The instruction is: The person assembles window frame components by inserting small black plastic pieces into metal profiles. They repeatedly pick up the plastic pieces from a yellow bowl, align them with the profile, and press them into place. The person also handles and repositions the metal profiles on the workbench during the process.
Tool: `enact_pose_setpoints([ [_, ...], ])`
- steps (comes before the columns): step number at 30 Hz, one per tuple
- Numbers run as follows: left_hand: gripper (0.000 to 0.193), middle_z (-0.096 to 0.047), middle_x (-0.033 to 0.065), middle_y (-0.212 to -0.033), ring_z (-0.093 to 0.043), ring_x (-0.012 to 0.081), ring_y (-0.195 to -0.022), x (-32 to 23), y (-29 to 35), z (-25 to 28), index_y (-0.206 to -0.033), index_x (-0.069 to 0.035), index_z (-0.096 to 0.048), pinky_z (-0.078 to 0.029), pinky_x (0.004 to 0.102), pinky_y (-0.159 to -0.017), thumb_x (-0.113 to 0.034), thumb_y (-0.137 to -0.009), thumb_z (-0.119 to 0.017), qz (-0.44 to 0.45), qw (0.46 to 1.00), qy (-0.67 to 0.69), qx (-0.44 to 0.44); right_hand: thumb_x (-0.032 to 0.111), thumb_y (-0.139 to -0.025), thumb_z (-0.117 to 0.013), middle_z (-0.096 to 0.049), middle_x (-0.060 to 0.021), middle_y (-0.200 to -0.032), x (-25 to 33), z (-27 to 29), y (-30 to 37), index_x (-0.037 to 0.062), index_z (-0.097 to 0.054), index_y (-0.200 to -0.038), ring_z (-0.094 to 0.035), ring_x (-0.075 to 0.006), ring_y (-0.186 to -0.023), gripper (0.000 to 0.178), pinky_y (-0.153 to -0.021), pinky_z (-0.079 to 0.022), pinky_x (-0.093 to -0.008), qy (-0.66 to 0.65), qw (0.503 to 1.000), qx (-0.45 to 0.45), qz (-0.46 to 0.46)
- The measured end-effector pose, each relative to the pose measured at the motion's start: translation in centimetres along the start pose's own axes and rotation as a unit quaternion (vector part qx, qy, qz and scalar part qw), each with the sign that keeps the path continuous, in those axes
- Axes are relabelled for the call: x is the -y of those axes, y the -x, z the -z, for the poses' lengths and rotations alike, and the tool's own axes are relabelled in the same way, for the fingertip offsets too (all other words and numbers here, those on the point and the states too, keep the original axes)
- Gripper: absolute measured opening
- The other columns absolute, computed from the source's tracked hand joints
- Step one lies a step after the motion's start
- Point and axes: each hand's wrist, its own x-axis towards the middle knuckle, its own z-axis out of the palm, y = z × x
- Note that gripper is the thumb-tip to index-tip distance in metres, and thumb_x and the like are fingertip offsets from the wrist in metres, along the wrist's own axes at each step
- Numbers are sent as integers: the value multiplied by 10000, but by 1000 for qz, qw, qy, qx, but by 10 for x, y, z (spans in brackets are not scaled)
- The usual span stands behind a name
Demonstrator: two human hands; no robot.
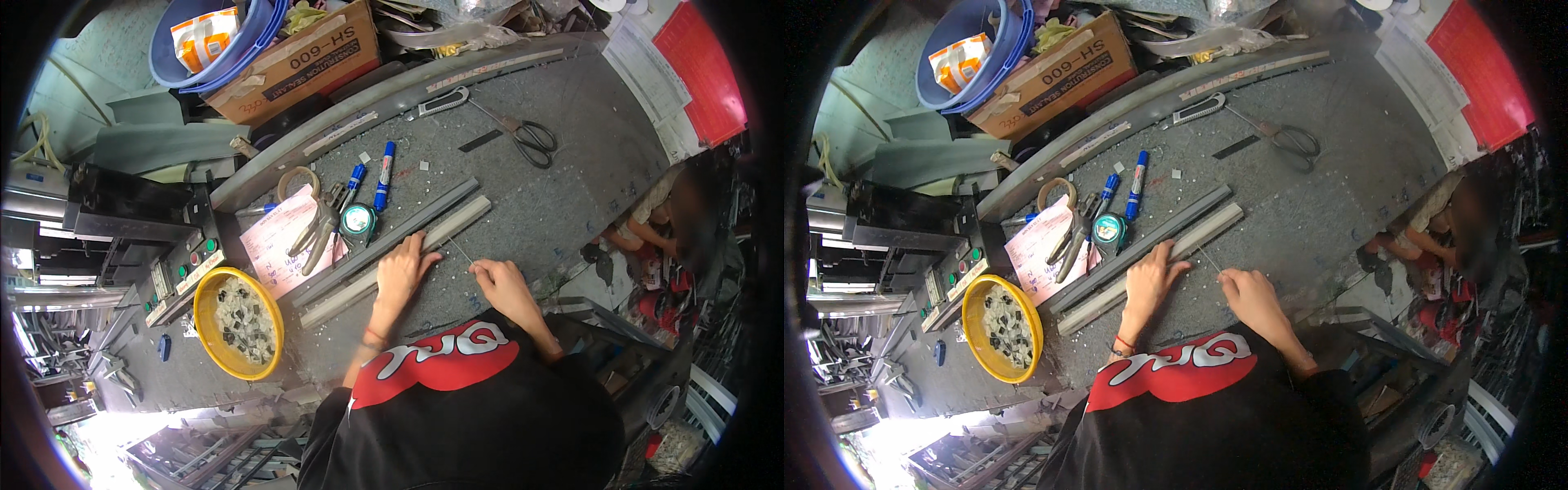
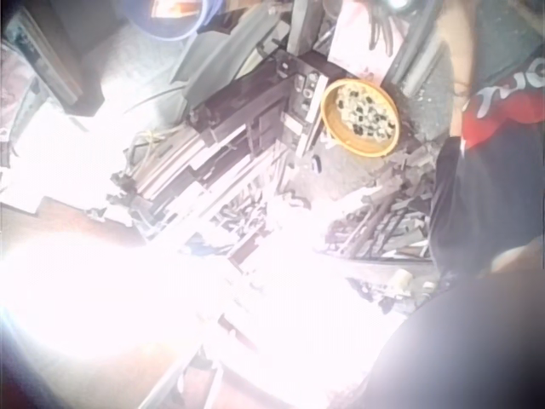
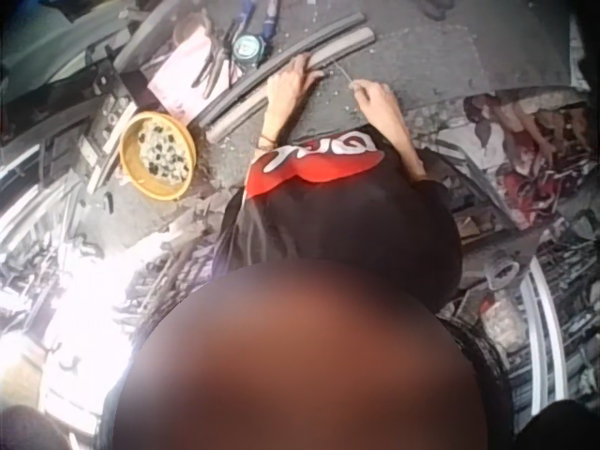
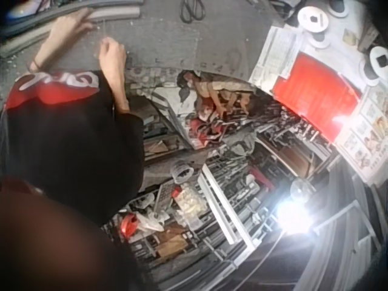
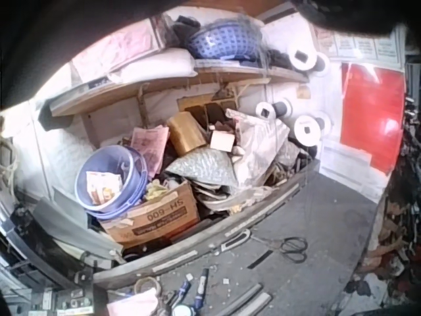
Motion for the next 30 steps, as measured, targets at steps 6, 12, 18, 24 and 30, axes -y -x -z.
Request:
enact_pose_setpoints([
  [6, 310, -555, 55, -795, -599, 221, -674, -5, 6, -7, -1042, -77, -533, -488, 331, -593, -320, -859, -592, -54, 996, -67, -40, 172, -913, -477, -615, -243, -711, -13, -17, 8, 38, -598, -949, -605, -431, -735, 184, -648, -461, -512, 133, 991, -16, -13],
  [12, 266, -549, 81, -774, -615, 256, -688, -17, 16, 5, -1027, -80, -524, -493, 364, -584, -284, -869, -589, -26, 998, 64, 16, 187, -938, -440, -645, -202, -800, -12, -34, -4, 48, -592, -967, -608, -420, -761, 208, -666, -469, -500, -13, 996, -79, 45],
  [18, 297, -558, 71, -813, -612, 255, -713, -31, 21, 15, -1058, -86, -546, -494, 354, -592, -267, -836, -628, -35, 998, 57, -15, 220, -943, -458, -642, -164, -766, -8, -11, -4, 27, -588, -957, -617, -383, -699, 234, -638, -474, -430, -63, 997, 39, -26],
  [24, 330, -581, 92, -839, -612, 282, -742, -28, 16, 13, -1082, -81, -555, -485, 386, -597, -252, -821, -660, -8, 998, 53, -22, 233, -925, -498, -611, -158, -742, -31, -1, 3, -18, -597, -913, -613, -338, -717, 270, -666, -471, -393, -103, 991, 87, 3],
  [30, 358, -576, 83, -965, -550, 290, -900, -19, 29, 11, -1094, -92, -583, -458, 388, -735, -266, -796, -677, -7, 999, 39, 12, 235, -911, -532, -586, -154, -945, -49, 41, -14, 9, -628, -977, -578, -327, -901, 254, -803, -449, -401, 90, 994, 11, 66],
])
